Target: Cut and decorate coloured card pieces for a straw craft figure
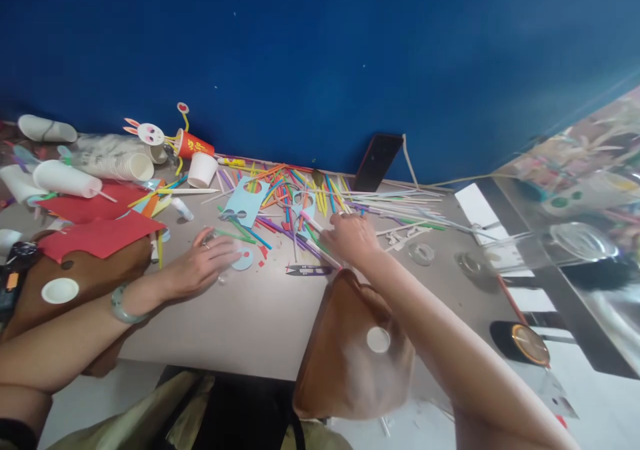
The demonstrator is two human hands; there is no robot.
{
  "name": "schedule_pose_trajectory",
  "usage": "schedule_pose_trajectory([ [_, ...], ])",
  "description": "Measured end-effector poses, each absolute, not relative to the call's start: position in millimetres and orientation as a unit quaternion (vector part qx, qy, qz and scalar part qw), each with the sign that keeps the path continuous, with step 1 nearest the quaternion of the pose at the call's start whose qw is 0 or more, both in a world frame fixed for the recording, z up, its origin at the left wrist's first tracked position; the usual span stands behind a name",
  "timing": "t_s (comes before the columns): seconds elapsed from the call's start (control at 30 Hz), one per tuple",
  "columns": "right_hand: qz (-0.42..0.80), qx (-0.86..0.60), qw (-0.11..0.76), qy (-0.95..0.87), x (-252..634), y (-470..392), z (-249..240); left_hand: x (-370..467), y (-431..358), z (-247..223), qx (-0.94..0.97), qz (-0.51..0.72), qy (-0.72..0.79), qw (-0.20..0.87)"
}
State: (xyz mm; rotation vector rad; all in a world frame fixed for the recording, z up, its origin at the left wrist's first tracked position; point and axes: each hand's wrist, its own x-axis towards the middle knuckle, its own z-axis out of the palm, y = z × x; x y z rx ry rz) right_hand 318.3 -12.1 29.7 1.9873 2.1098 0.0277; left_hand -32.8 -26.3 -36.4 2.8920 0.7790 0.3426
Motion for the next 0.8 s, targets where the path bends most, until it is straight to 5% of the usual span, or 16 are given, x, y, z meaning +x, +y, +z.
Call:
schedule_pose_trajectory([
  [0.33,-0.024,0.676,0.112,0.728,310.3,3.6,-0.5,-32.0,-27.4,-36.0,0.946,0.151,0.272,0.096],
  [0.63,-0.154,0.681,-0.116,0.707,298.9,-42.9,10.3,-32.0,-26.1,-38.8,0.959,0.152,0.239,0.035],
  [0.8,-0.169,0.685,-0.121,0.698,256.7,-57.4,5.3,-32.7,-21.4,-42.8,0.963,0.145,0.226,0.020],
])
